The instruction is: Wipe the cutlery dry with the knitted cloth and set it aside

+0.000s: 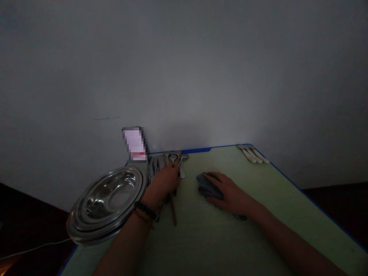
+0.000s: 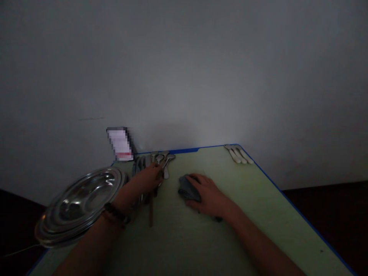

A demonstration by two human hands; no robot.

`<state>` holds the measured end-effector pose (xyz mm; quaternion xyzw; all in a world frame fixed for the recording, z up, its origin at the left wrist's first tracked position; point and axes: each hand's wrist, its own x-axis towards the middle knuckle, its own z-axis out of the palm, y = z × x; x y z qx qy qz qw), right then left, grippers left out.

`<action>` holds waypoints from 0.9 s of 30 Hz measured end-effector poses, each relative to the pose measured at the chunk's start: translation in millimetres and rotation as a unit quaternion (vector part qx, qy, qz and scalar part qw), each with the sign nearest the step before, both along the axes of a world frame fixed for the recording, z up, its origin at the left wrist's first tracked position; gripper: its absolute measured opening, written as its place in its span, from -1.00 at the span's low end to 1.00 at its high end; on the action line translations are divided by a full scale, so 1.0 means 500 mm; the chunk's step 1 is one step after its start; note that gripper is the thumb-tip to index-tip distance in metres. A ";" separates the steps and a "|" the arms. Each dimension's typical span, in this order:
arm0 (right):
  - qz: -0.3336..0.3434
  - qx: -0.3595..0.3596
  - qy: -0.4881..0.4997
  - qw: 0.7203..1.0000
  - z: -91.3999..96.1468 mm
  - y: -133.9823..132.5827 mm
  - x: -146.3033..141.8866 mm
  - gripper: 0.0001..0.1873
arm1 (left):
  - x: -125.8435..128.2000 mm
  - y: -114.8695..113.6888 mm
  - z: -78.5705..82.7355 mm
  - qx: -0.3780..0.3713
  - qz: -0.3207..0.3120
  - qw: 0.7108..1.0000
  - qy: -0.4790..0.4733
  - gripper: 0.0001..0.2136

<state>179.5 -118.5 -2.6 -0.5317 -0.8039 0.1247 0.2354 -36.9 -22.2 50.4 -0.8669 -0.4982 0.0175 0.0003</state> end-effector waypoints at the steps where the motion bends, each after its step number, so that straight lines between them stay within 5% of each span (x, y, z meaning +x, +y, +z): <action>1: -0.015 0.015 0.001 1.000 -0.006 0.003 0.000 -0.28 | 0.002 -0.002 0.000 0.003 0.009 1.000 0.006 -0.79; 7: -0.097 0.064 0.024 0.993 -0.021 0.026 0.008 -0.46 | 0.008 -0.012 -0.003 0.040 0.068 0.997 0.019 -0.66; 17: -0.093 0.062 0.001 0.994 -0.019 0.024 0.011 -0.47 | 0.020 -0.019 -0.020 0.083 0.109 0.990 0.013 -0.66; 27: -0.092 0.064 0.000 0.994 -0.022 0.026 0.011 -0.47 | 0.026 -0.018 -0.028 0.083 0.086 0.993 0.002 -0.75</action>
